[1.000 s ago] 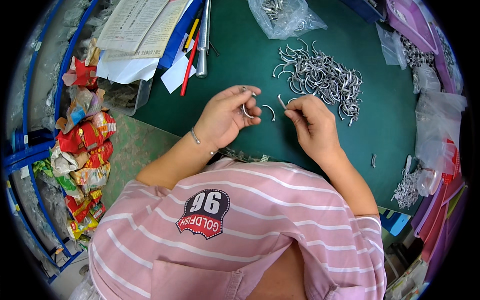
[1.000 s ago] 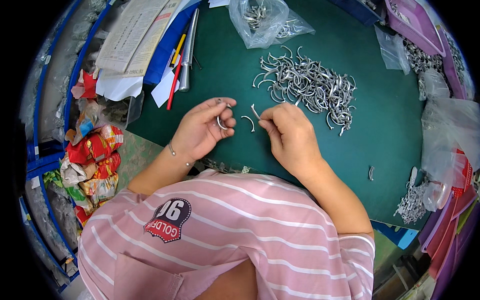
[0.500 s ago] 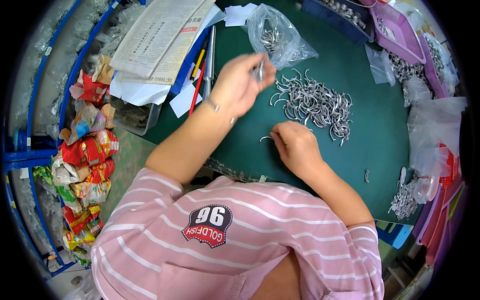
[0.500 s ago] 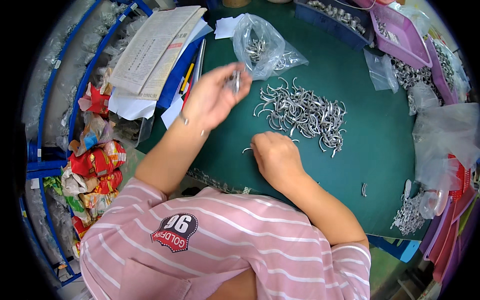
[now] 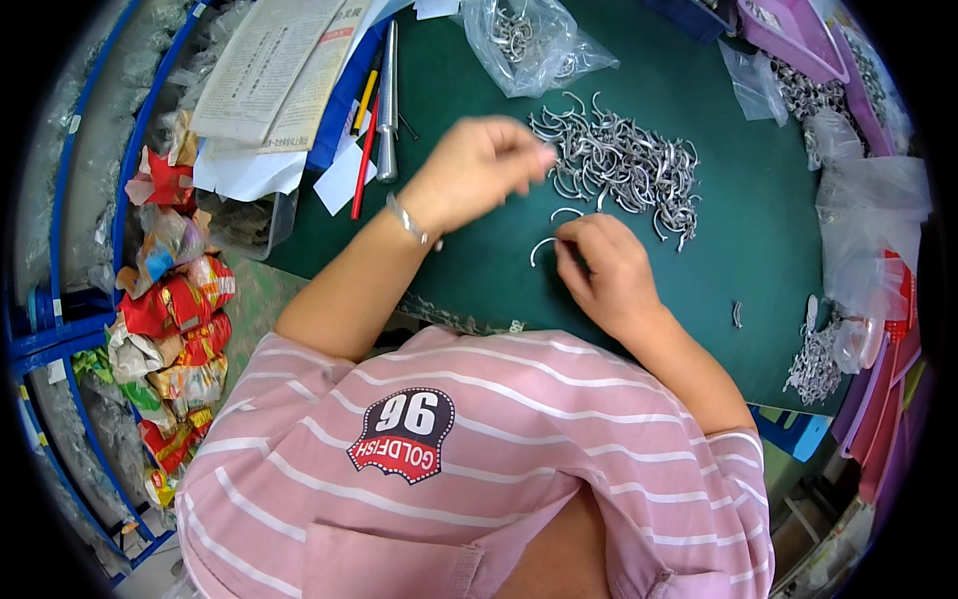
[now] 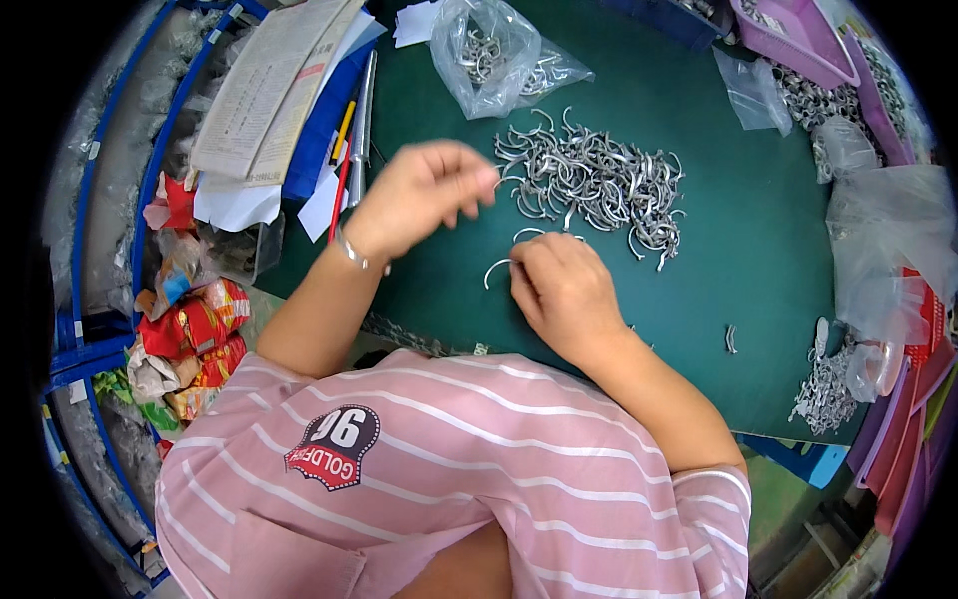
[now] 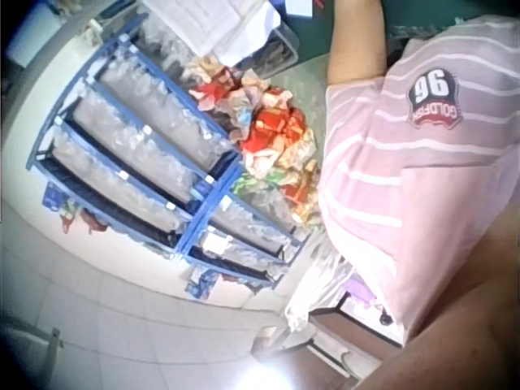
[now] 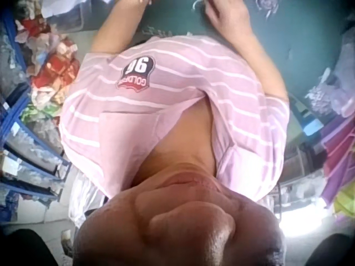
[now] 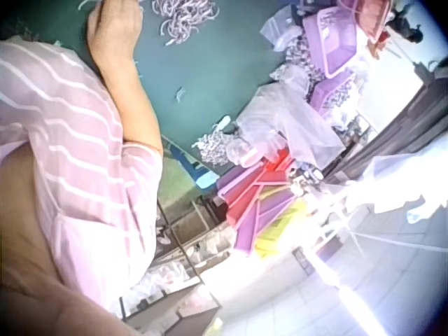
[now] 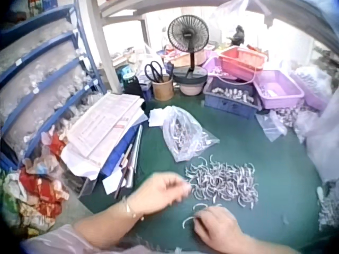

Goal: The person picks up metal hooks from a pile on the table and connects them together into a bunch by hand.

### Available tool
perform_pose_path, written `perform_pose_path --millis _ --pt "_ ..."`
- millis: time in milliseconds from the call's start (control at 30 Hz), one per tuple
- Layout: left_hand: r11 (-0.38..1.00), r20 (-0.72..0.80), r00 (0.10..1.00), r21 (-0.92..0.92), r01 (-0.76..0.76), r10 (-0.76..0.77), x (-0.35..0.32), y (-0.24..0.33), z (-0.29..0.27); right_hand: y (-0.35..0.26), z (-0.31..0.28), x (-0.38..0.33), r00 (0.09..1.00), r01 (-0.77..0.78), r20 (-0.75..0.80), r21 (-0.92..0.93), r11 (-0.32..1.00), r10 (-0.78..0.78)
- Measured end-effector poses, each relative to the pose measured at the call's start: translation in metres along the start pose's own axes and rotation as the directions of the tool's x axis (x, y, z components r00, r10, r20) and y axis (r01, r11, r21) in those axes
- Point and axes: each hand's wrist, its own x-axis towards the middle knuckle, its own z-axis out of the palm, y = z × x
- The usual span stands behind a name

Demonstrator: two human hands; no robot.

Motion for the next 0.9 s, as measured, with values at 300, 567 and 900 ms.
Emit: perform_pose_path --millis 300,567,900 --pt "0.927 0.155 0.974 -0.313 0.207 -0.165 -0.052 -0.043 0.022 0.008 -0.014 0.013 1.000 -0.017 -0.016 -0.056 0.998 0.016" --pt "0.860 -0.040 0.981 -0.488 0.147 -0.190 -0.051 -0.043 0.022 0.015 -0.009 0.020 0.996 -0.028 0.083 -0.206 0.978 0.045" --pt "0.773 0.215 0.951 -0.556 0.305 -0.222 -0.051 -0.045 0.024 -0.004 -0.005 0.013 0.990 0.135 0.010 0.286 0.949 -0.144"
